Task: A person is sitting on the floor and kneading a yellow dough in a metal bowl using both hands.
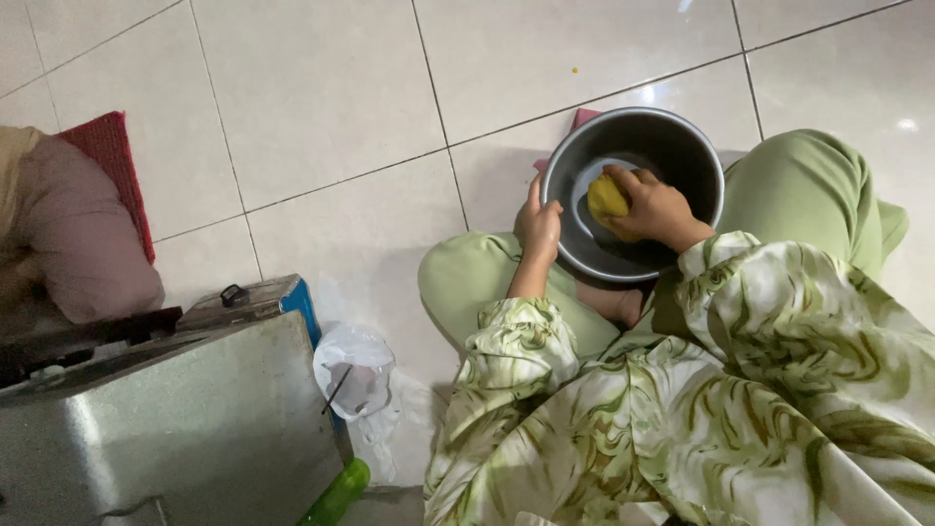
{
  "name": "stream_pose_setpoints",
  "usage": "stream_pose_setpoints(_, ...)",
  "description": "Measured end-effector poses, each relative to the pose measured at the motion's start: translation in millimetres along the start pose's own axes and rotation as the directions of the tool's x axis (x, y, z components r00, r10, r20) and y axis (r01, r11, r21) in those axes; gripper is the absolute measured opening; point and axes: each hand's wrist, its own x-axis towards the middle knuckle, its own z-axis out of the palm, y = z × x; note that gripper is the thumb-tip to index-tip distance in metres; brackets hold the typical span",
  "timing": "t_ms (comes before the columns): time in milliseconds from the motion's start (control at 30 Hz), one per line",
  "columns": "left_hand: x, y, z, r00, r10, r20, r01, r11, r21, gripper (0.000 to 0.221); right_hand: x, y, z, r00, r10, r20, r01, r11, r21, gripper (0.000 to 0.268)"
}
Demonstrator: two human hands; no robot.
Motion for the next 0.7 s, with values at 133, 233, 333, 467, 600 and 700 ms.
stream_pose_setpoints(133, 5.8, -8.5, 5.3, 1.000, -0.011, 0.025, 0.008, 0.994, 0.109, 0.056, -23.5, -12.4, 15.3, 0.997, -0.067, -0.024, 0.059, 0.967, -0.249, 0.078)
stream_pose_setpoints(233, 2.7, -2.2, 5.0, 0.999, -0.028, 0.024, 0.024, 0.988, 0.150, 0.056, -20.4, -11.6, 29.5, 0.997, -0.062, -0.053, 0.041, 0.944, -0.328, 0.081)
stream_pose_setpoints(333, -4.9, 13.6, 2.3, 0.998, -0.040, 0.041, 0.036, 0.995, 0.090, 0.056, -13.7, -10.2, 26.4, 0.997, -0.027, -0.079, 0.007, 0.970, -0.241, 0.079)
stream_pose_setpoints(467, 1.0, 7.3, 8.2, 0.997, -0.057, 0.044, 0.057, 0.998, 0.010, 0.058, -13.4, -2.1, 14.3, 1.000, -0.028, 0.009, 0.029, 0.994, -0.103, 0.082)
stream_pose_setpoints(600, -0.6, 13.4, 3.8, 0.996, -0.081, 0.029, 0.081, 0.996, 0.025, 0.059, -13.2, 1.4, -12.0, 0.998, 0.054, 0.034, -0.058, 0.992, 0.108, 0.082)
stream_pose_setpoints(700, -3.0, 16.0, 2.2, 0.995, -0.087, 0.043, 0.089, 0.995, -0.047, 0.061, -19.7, -12.4, -39.4, 0.997, 0.064, 0.052, -0.068, 0.993, 0.095, 0.081)
